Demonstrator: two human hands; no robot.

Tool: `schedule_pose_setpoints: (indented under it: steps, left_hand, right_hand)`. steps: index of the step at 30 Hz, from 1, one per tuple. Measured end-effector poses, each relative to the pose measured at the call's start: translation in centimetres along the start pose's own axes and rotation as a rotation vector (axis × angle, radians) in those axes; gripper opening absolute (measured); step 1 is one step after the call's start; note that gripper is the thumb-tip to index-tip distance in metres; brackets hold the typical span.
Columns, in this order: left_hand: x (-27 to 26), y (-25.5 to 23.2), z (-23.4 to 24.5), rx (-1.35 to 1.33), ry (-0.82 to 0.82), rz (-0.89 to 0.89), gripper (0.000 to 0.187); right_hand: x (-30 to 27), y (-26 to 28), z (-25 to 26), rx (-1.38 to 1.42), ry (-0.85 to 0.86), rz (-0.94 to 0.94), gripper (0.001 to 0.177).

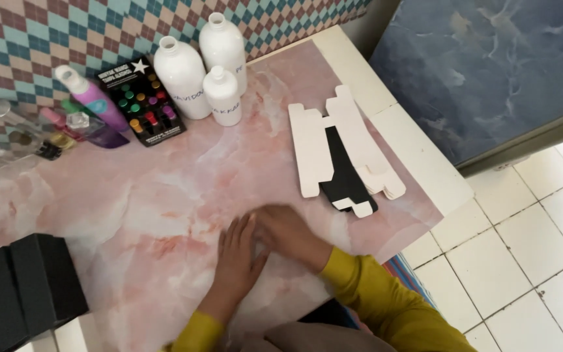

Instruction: Folding flat cardboard perfume boxes into their final 3D shape.

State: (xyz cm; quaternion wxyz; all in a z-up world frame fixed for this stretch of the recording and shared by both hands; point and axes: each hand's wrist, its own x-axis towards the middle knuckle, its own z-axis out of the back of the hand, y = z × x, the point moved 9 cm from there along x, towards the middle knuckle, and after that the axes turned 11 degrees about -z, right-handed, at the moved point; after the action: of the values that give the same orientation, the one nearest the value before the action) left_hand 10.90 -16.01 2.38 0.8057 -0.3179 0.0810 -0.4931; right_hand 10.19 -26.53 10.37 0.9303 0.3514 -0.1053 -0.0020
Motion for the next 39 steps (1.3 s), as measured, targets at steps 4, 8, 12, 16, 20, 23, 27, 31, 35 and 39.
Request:
schedule_pose_setpoints:
  steps: [4, 8, 12, 16, 20, 23, 27, 31, 35, 39]
  left_hand:
    - [7.5, -2.7, 0.1, -0.093, -0.148, -0.149, 0.081]
    - [13.8, -1.7, -2.7, -0.406, -0.139, -0.061, 0.071]
    - [17.6, 2.5, -7.2, -0.658, -0.101, 0.202, 0.060]
    - [18.7, 3.1, -8.3, -0.699, -0.142, 0.254, 0.049]
    - [18.3, 3.1, -8.0, -0.663, -0.213, 0.286, 0.048]
    - [17.9, 2.9, -7.3, -0.704, -0.255, 0.312, 0.050]
    - [15.9, 1.1, -3.6, -0.916, -0.342, 0.336, 0.061]
    - [10.0, 1.4, -0.2, -0.987, -0.408, 0.376, 0.065]
    - [2.0, 3.3, 1.4, -0.965, -0.434, 0.461, 0.064]
    - [-5.6, 3.1, 4.5, -0.860, -0.425, 0.588, 0.064]
  right_hand:
    - [0.7, -9.3, 2.3, -0.152, -0.171, -0.134, 0.041]
    - [0.4, -14.4, 6.6, -0.261, -0.369, -0.349, 0.043]
    - [0.1, -17.2, 7.6, -0.215, -0.366, -0.526, 0.046]
    - [-0.2, -18.1, 6.5, -0.236, -0.330, -0.511, 0.040]
    - [0.0, -17.9, 6.3, -0.247, -0.353, -0.490, 0.042]
    - [0.1, -16.5, 6.9, -0.215, -0.372, -0.479, 0.041]
    - [-0.2, -13.1, 8.5, -0.075, -0.486, -0.357, 0.041]
    - [-0.8, -9.0, 8.3, 0.282, -0.454, -0.359, 0.041]
    - [-2.0, -11.6, 1.2, 0.725, -0.287, -0.567, 0.052]
    - [-2.9, -10.2, -6.6, 0.953, -0.023, -0.643, 0.053]
